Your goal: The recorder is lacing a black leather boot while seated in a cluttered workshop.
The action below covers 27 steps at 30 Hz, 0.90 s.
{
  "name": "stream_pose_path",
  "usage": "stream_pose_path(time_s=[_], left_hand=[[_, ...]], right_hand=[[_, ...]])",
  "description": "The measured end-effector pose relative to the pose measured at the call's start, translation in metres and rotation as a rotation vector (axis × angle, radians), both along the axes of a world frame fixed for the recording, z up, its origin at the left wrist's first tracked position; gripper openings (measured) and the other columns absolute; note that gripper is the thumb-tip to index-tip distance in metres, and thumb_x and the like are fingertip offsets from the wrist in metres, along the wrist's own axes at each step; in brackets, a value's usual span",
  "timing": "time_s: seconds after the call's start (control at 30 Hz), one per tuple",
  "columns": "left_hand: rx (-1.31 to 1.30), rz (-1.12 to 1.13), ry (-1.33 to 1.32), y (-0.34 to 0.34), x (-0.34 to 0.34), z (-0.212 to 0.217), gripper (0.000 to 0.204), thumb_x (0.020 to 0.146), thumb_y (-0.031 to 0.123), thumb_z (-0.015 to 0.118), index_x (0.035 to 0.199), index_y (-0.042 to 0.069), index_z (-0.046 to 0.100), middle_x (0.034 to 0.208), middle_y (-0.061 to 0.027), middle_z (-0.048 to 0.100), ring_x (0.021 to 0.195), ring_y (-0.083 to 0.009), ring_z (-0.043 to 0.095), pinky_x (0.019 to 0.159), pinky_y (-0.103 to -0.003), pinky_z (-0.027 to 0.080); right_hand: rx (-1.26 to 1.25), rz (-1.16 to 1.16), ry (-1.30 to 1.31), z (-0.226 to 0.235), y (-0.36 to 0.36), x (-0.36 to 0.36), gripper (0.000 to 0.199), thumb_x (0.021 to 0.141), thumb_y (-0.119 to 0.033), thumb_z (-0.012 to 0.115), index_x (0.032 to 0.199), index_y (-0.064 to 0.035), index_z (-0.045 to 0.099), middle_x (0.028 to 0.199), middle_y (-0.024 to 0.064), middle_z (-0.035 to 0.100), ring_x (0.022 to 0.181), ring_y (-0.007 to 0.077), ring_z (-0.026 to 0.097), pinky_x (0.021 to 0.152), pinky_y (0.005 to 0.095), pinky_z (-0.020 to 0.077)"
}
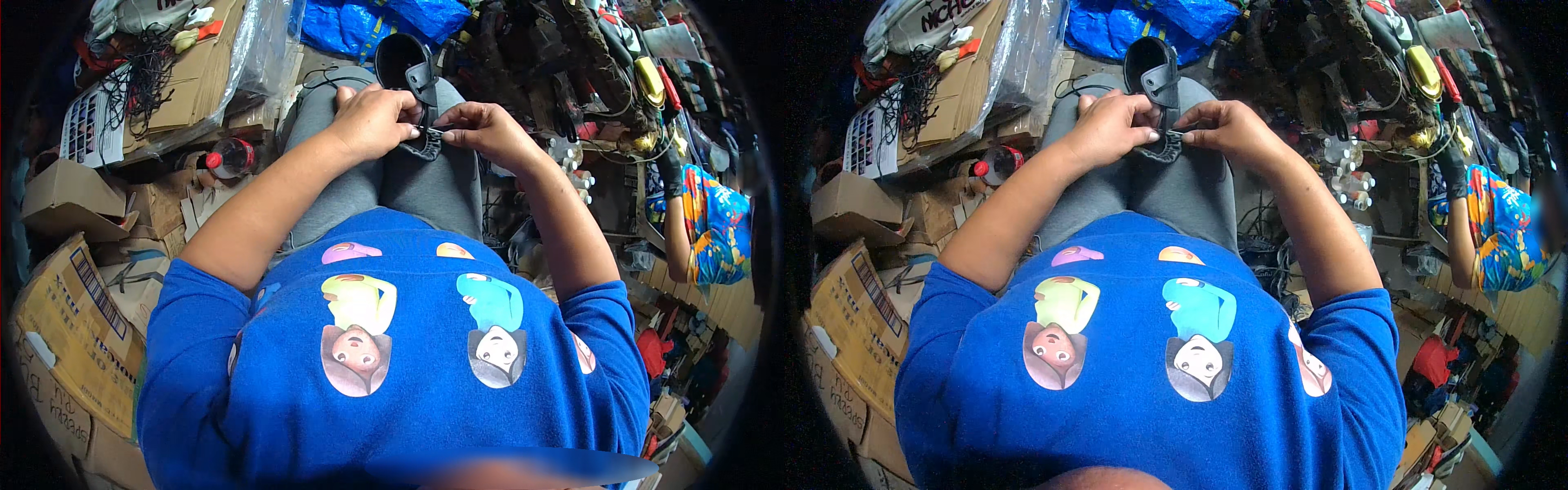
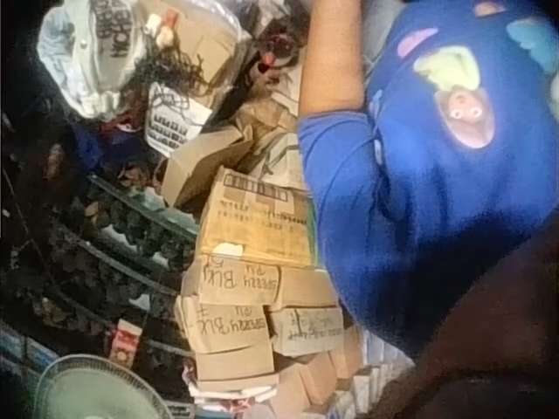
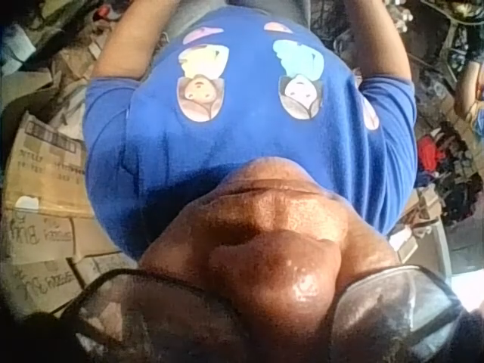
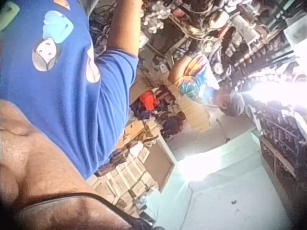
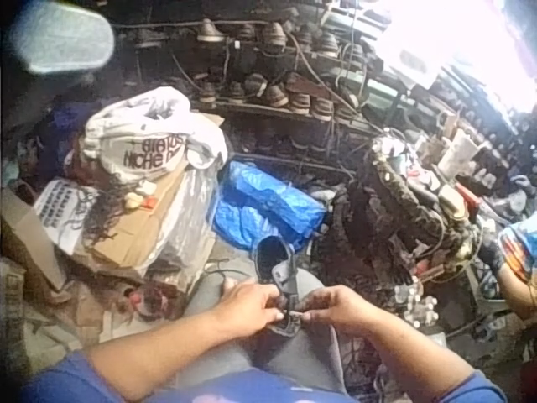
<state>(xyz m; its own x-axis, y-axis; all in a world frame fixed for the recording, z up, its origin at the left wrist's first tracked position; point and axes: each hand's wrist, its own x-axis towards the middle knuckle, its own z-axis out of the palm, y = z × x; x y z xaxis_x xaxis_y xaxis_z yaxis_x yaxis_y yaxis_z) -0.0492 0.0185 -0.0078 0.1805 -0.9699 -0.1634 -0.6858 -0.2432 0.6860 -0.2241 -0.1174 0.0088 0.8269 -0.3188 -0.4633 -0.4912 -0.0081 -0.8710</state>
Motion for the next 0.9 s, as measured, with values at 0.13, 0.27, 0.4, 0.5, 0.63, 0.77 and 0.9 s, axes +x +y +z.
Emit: stream_pose_path(time_s=[0.13,0.27,0.4,0.5,0.63,0.77,0.9], left_hand=[[-0.091,-0.059,-0.063,0.006,0.007,0.0,0.017,0.075,0.024,0.069,0.09,0.018,0.068,0.082,0.0015,0.067,0.092,-0.0177,0.057,0.086,-0.039,0.028],[-0.207,-0.004,0.001,0.008,0.009,-0.011,0.012,0.074,0.02,0.068,0.086,0.018,0.069,0.081,0.0021,0.066,0.091,-0.0183,0.056,0.089,-0.04,0.03],[-0.336,0.0,0.043,0.012,0.011,-0.014,0.013,0.074,0.019,0.069,0.086,0.017,0.07,0.082,0.0023,0.067,0.091,-0.0179,0.055,0.089,-0.037,0.033],[-0.254,0.002,-0.008,0.016,0.007,-0.006,0.015,0.073,0.02,0.07,0.087,0.016,0.07,0.08,0.0006,0.067,0.088,-0.0178,0.057,0.088,-0.035,0.035],[-0.054,0.016,0.098,0.006,0.009,-0.003,0.015,0.072,0.021,0.071,0.085,0.014,0.07,0.08,-0.0015,0.067,0.084,-0.0184,0.06,0.087,-0.036,0.034],[0.033,-0.001,0.023,-0.003,0.005,0.0,0.02,0.071,0.02,0.071,0.089,0.012,0.067,0.084,-0.0039,0.069,0.081,-0.0194,0.064,0.085,-0.037,0.033],[0.064,0.008,0.0,-0.008,0.003,0.0,0.025,0.07,0.021,0.072,0.092,0.01,0.066,0.086,-0.0049,0.069,0.082,-0.0198,0.065,0.083,-0.037,0.034]], right_hand=[[-0.044,0.027,-0.003,0.004,-0.002,-0.003,0.022,0.082,-0.005,0.066,0.104,-0.0015,0.066,0.092,0.0025,0.066,0.083,0.0079,0.059,0.076,0.0242,0.048],[-0.284,0.136,0.006,0.02,0.002,-0.002,0.025,0.082,-0.003,0.064,0.107,-0.0045,0.066,0.087,0.0009,0.063,0.082,0.0082,0.058,0.077,0.025,0.047],[-0.502,0.203,0.045,0.033,0.011,-0.004,0.031,0.081,0.0,0.063,0.111,-0.0086,0.066,0.079,-0.0013,0.056,0.079,0.0074,0.055,0.076,0.0251,0.0455],[-0.278,0.064,0.108,0.036,0.019,-0.004,0.031,0.081,-0.001,0.064,0.111,-0.0064,0.065,0.082,-0.0022,0.058,0.079,0.0061,0.055,0.075,0.0231,0.045],[-0.085,-0.037,0.11,0.017,0.013,-0.004,0.031,0.082,-0.002,0.064,0.113,-0.0039,0.062,0.087,-0.0025,0.061,0.08,0.005,0.055,0.075,0.0217,0.0451],[-0.01,-0.046,0.039,0.008,0.008,-0.001,0.027,0.082,-0.004,0.066,0.109,-0.0018,0.062,0.09,-0.0004,0.064,0.08,0.0049,0.056,0.073,0.0209,0.0453],[-0.063,0.031,0.015,0.004,0.001,0.006,0.024,0.081,-0.006,0.067,0.104,-0.0012,0.063,0.09,0.0017,0.066,0.079,0.0068,0.057,0.072,0.0229,0.046]])
